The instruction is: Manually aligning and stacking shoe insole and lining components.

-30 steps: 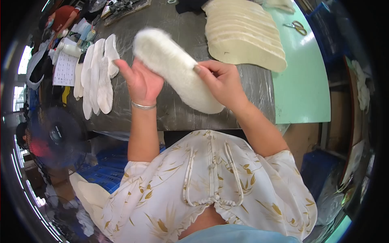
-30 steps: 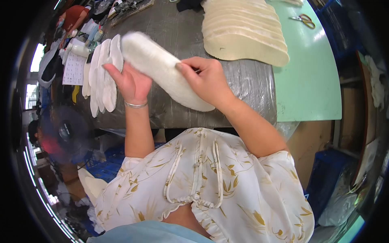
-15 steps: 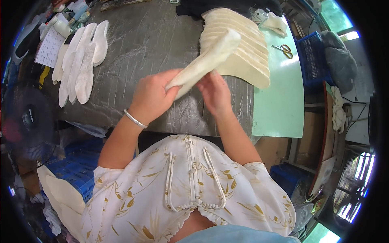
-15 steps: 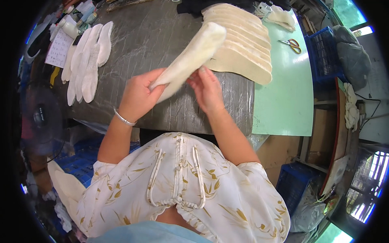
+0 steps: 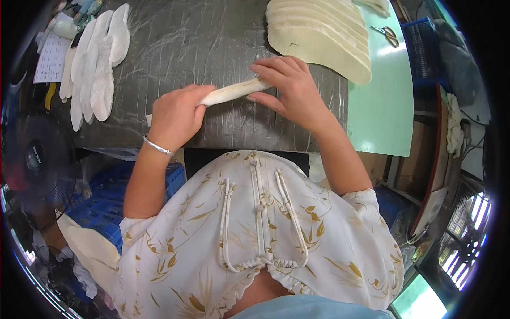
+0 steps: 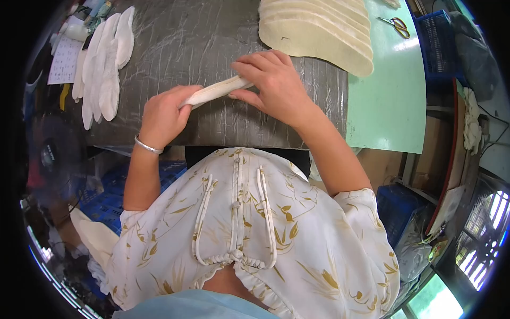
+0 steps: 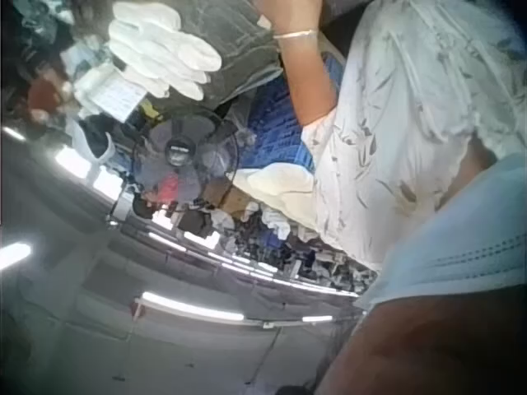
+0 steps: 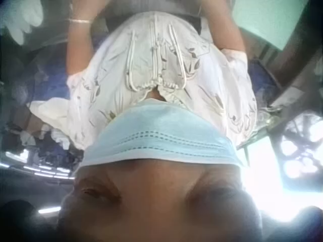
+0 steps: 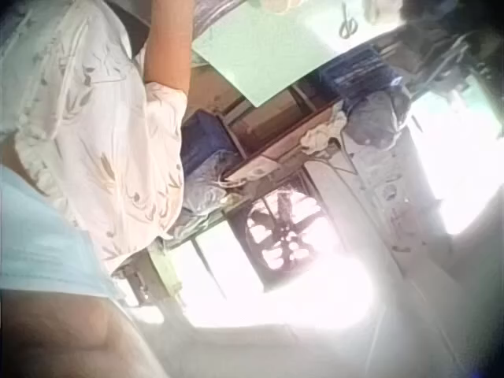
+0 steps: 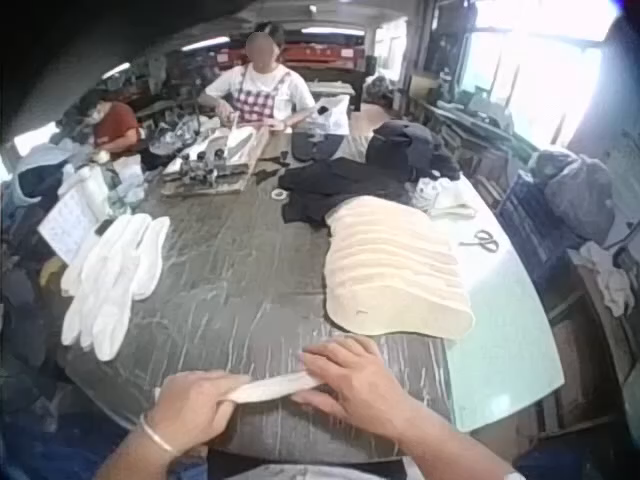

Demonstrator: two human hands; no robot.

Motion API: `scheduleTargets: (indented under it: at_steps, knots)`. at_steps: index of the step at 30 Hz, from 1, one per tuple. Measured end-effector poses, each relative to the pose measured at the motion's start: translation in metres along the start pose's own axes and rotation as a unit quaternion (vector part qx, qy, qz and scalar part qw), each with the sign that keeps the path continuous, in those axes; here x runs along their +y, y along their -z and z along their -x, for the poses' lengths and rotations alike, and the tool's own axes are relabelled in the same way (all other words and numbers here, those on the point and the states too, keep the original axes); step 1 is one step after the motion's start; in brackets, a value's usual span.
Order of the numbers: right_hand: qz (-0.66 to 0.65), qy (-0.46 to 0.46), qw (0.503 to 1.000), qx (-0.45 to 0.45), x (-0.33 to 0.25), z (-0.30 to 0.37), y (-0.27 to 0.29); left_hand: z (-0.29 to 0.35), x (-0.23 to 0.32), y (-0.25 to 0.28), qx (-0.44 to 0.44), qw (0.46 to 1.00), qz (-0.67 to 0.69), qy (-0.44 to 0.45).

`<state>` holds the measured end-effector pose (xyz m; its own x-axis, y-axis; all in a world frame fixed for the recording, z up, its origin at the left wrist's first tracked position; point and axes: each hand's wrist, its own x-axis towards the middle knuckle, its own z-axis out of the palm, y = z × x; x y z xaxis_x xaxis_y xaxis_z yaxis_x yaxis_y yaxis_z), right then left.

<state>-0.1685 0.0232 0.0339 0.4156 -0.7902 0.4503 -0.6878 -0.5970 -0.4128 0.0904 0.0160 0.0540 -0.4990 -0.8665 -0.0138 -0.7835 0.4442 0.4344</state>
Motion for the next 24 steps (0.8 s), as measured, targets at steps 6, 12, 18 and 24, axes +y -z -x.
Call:
scheduleTargets:
  at_steps: [6, 12, 18, 24]
  knots:
    - [-0.051, -0.07, 0.996, -0.026, 0.01, 0.005, -0.006, 0.002, -0.01, -0.006, 0.039, 0.999, -0.015, -0.016]
    - [-0.152, -0.217, 0.963, -0.049, 0.016, 0.016, 0.0, 0.004, -0.018, -0.018, 0.073, 0.996, -0.03, -0.029]
    - [-0.159, -0.185, 0.97, 0.002, 0.017, 0.025, 0.0, 0.001, -0.02, -0.023, 0.144, 0.987, -0.061, -0.05]
    - [-0.24, -0.133, 0.961, -0.035, 0.03, 0.039, 0.015, 0.002, -0.018, -0.021, 0.139, 0.987, -0.059, -0.048]
